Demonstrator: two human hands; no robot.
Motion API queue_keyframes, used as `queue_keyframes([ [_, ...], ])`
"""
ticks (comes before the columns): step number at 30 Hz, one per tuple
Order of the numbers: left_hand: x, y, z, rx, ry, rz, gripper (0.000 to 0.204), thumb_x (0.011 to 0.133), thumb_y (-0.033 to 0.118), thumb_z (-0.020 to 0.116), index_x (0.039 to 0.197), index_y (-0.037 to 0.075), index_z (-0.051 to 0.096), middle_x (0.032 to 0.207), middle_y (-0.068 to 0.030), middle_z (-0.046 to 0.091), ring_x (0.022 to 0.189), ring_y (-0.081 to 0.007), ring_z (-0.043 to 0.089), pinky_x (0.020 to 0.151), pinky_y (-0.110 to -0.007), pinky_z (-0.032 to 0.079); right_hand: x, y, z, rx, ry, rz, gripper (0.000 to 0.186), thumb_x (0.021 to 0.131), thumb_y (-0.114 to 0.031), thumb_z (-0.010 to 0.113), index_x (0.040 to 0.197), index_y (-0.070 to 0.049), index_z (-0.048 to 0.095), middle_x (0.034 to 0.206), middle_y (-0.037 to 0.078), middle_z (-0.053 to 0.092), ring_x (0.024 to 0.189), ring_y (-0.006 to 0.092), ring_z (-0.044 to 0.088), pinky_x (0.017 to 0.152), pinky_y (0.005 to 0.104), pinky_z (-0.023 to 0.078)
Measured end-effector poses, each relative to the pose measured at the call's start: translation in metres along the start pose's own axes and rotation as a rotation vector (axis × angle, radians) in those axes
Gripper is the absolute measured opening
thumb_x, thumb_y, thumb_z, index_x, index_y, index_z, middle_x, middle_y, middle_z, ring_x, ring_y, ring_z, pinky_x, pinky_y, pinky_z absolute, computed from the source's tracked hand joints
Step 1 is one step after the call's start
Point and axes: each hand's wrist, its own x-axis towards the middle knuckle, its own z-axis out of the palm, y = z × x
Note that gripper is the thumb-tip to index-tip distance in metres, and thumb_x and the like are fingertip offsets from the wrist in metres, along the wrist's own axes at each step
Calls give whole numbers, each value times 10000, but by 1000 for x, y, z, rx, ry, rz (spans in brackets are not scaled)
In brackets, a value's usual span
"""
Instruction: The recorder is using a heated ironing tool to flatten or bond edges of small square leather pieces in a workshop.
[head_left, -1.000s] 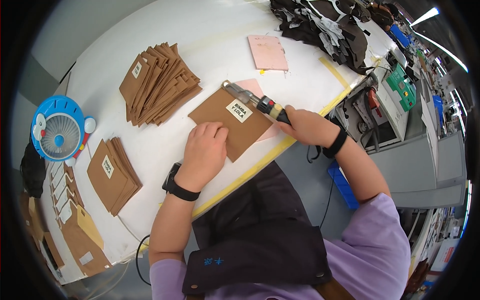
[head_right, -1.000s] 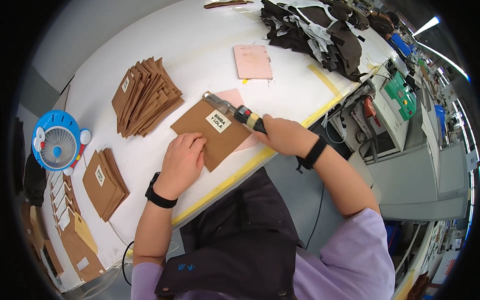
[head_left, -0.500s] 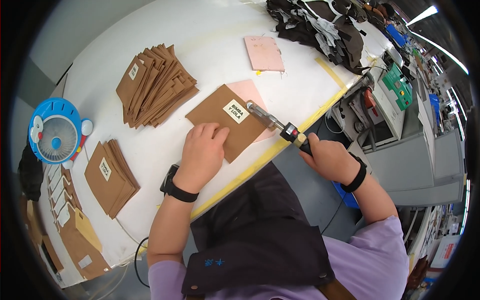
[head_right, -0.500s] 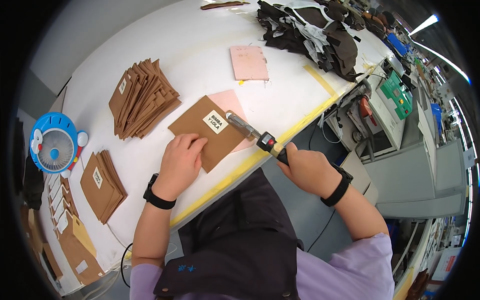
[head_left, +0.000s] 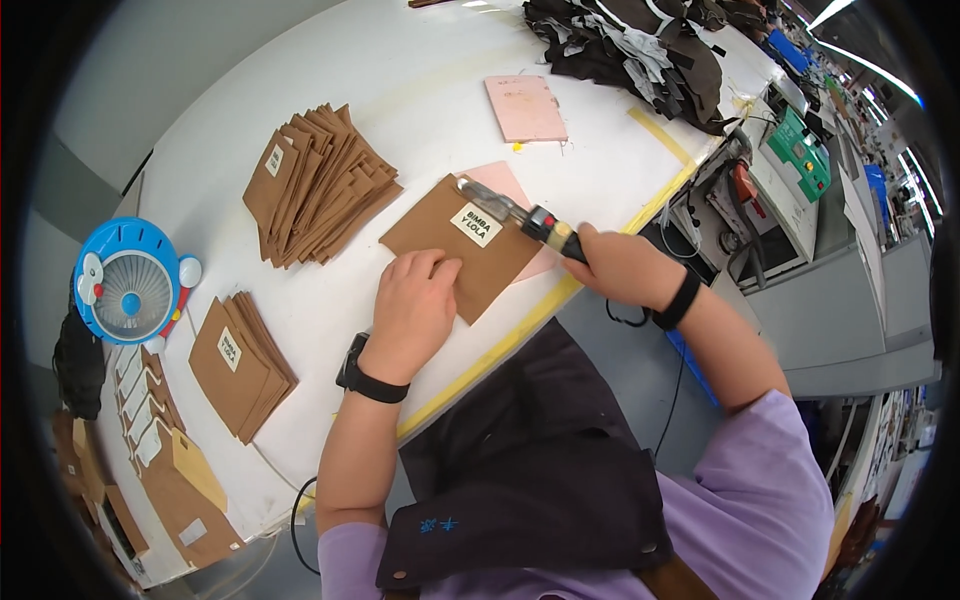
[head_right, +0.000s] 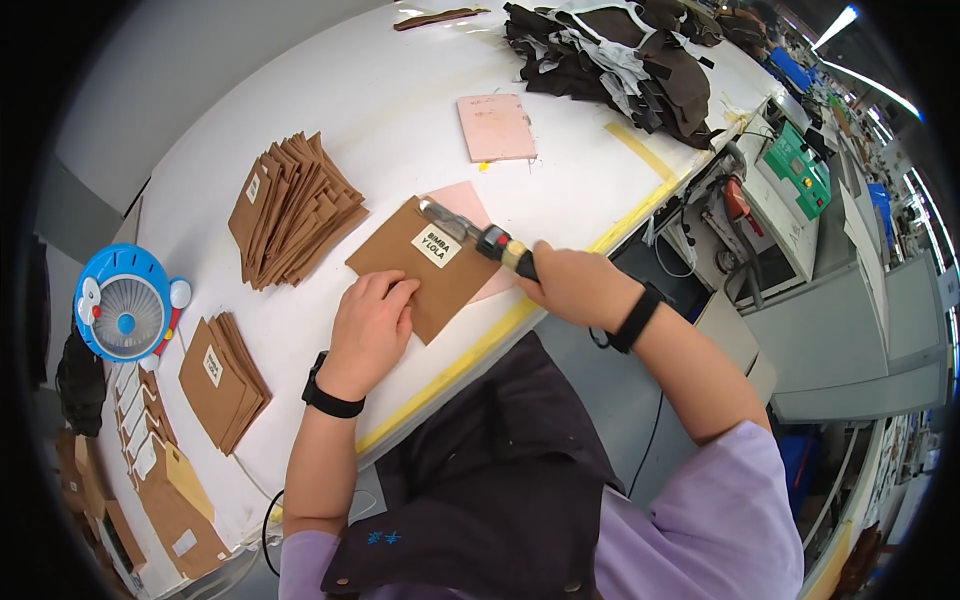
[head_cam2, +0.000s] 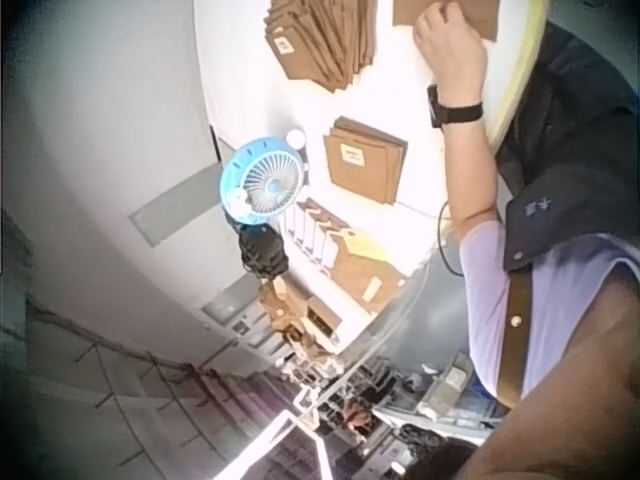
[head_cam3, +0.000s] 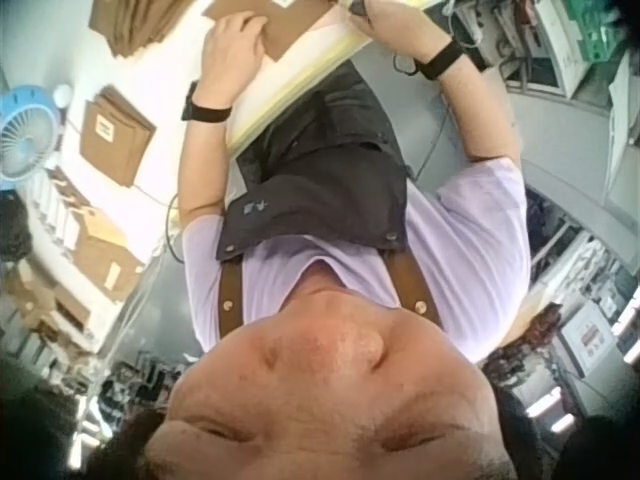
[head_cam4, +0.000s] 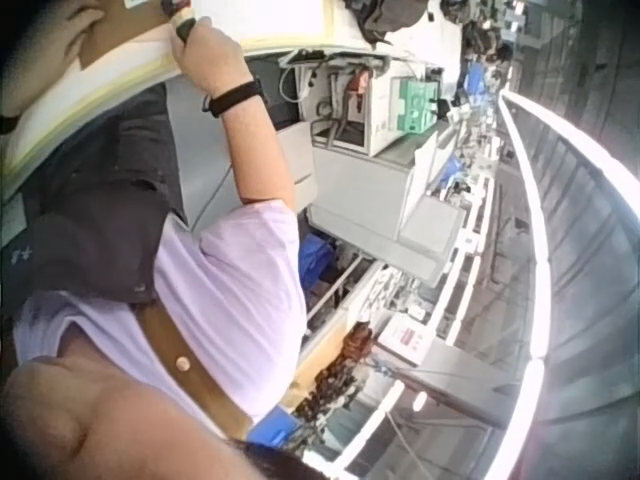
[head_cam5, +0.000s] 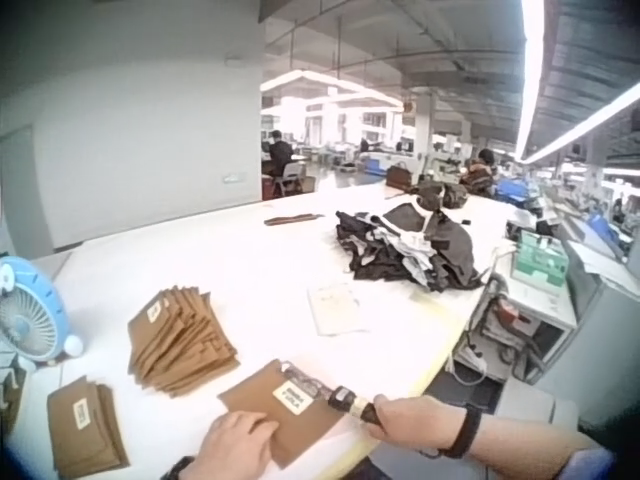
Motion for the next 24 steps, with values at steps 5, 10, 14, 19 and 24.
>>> queue_keyframes([
  [5,0,-2,1,-1,-13,-13,308,830,13,672,1135,51,686,1160,-117,640,1122,-319,596,971,-435,493,-74,7,-4,-16,-73,88,410,1015,-376,583,1051,19,479,761,215,663,708,426,676,649,518,539],
  [10,0,-3,-1,-6,-18,-6,299,829,11,673,1126,47,684,1150,-119,638,1110,-325,599,957,-438,497,-74,6,-10,17,-128,92,394,1012,-369,589,1058,10,491,766,224,663,718,431,678,648,512,541],
  [14,1,-1,-1,-2,-20,7,299,826,12,677,1123,47,684,1146,-118,638,1105,-326,601,949,-438,499,-22,7,-7,50,-62,16,422,1018,-375,583,1083,31,489,770,239,654,728,451,660,667,515,526],
  [19,2,4,-1,-4,-36,-7,301,830,17,672,1129,49,685,1149,-116,637,1113,-322,598,945,-432,501,41,-9,-12,148,-119,33,458,1026,-413,554,1040,44,522,837,256,676,821,451,670,748,504,535],
  [24,10,2,-13,-26,-141,-14,296,856,36,658,1151,46,680,1157,-118,635,1122,-326,590,949,-435,498,17,6,2,59,1,-32,442,1017,-399,546,1030,43,547,881,250,704,825,445,693,749,517,552],
])
